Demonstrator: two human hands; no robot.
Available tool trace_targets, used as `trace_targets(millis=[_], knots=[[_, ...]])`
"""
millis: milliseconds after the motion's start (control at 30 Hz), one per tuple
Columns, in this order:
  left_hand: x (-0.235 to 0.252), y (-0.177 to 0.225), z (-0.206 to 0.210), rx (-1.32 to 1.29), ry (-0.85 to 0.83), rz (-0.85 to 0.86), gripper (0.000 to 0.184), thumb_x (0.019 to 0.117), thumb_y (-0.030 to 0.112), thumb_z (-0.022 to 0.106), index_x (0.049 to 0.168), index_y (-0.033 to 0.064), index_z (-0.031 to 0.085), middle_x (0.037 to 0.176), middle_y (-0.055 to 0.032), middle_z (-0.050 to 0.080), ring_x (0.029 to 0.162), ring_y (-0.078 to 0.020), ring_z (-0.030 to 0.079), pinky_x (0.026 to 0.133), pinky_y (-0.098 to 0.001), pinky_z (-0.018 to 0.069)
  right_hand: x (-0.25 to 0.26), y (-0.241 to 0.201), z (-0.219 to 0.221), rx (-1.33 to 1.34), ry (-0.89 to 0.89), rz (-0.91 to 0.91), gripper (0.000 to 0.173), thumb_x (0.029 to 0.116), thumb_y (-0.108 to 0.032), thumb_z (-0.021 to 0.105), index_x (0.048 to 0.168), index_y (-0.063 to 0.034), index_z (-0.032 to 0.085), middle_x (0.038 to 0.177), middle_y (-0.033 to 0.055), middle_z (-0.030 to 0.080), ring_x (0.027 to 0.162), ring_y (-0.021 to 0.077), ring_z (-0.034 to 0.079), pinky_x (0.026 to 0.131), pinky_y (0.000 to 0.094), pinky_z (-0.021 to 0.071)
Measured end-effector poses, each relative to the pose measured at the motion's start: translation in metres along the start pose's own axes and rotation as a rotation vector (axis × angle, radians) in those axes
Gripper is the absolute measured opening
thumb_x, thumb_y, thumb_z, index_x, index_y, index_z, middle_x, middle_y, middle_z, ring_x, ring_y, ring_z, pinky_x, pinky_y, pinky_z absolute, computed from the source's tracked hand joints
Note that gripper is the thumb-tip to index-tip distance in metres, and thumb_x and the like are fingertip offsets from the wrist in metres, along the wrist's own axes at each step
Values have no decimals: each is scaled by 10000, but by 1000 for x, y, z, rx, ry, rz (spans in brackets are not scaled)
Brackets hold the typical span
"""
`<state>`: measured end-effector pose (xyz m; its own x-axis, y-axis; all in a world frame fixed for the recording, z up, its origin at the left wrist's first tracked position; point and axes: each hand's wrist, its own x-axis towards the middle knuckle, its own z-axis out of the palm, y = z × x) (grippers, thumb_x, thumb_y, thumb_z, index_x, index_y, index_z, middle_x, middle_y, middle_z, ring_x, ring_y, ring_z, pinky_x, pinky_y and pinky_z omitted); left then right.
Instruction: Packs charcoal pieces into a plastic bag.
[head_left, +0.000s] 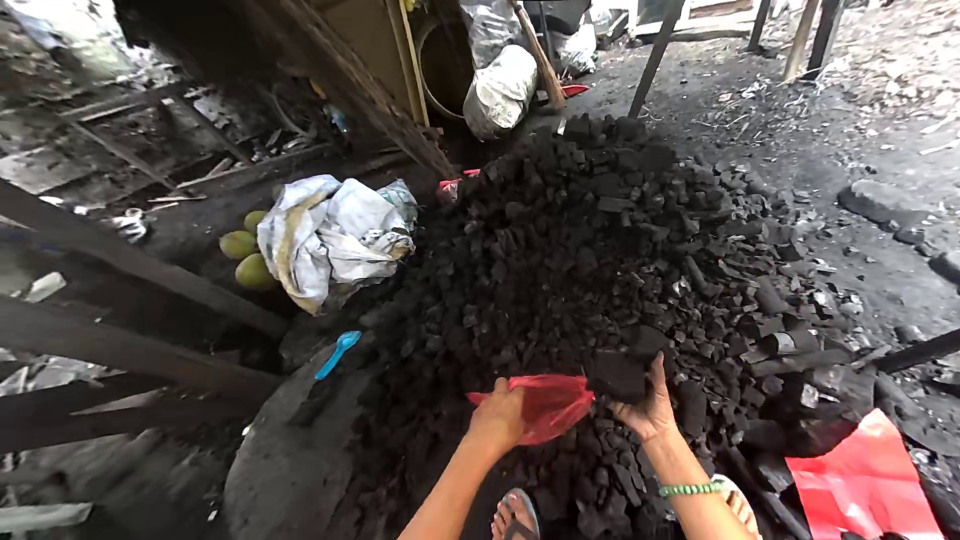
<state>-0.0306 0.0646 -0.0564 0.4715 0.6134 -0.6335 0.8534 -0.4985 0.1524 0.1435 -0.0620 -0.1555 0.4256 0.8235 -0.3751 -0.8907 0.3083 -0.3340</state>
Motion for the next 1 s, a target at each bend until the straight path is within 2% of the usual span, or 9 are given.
trace_targets(millis=[67,200,233,333,500,567,667,833,1000], knots=[[4,3,4,-141,14,114,599,949,90,663,1500,1,445,1545,-291,376,1337,-439,506,1104,-552,436,-5,11,-2,-41,-104,63,704,649,-675,842,1080,-145,672,941,101,754,795,250,748,630,419,632],[2,1,3,-234,13,201,694,907,73,719,1518,-12,401,1535,-283,400,1373,-405,478,1135,-530,408,-13,15,-6,-122,-82,52,780,628,-635,874,1130,-97,615,949,105,737,814,251,735,671,433,629],[3,-3,3,-220,21,201,692,906,79,725,1514,-14,408,1527,-285,409,1374,-410,477,1138,-535,405,-13,7,-8,-83,-42,-30,761,646,-667,850,1118,-110,637,946,99,745,808,245,740,661,426,633],[2,-17,5,-205,46,185,692,900,103,742,1505,-16,427,1533,-304,394,1385,-439,456,1144,-561,395,-13,-49,-9,-175,227,-335,618,998,-690,403,1329,-175,491,1124,34,673,956,175,691,762,387,610],[-6,-35,-1,-168,66,134,704,914,84,724,1530,-5,395,1548,-316,361,1373,-455,466,1124,-566,410,9,-198,-76,-765,935,-951,799,993,-426,657,1574,-19,290,1522,213,460,1381,298,495,1130,463,443],[-9,-39,-4,-155,71,127,690,929,77,706,1536,1,387,1547,-311,366,1370,-452,470,1124,-561,408,-7,-248,-102,-1043,1243,-887,863,942,-501,687,1560,-2,349,1551,341,351,1431,499,362,1153,615,341],[-9,-41,-5,-140,58,118,671,939,75,692,1535,13,391,1538,-307,376,1358,-446,484,1114,-557,417,-27,-284,-147,-1089,1439,-667,807,934,-460,692,1567,-73,373,1598,360,260,1464,551,277,1153,668,295],[-7,-39,-7,-134,12,100,652,960,102,680,1539,25,391,1554,-294,363,1369,-441,476,1119,-553,413,-36,-262,-216,-1213,1333,-179,786,1001,-243,644,1609,7,214,1600,384,227,1468,532,292,1169,638,300],[-9,-36,-10,-145,25,119,643,974,100,656,1552,45,382,1565,-277,359,1376,-424,474,1121,-549,414,-26,-264,-182,-1417,1337,-263,831,958,-249,655,1636,-70,211,1668,338,25,1530,544,100,1162,750,190]])
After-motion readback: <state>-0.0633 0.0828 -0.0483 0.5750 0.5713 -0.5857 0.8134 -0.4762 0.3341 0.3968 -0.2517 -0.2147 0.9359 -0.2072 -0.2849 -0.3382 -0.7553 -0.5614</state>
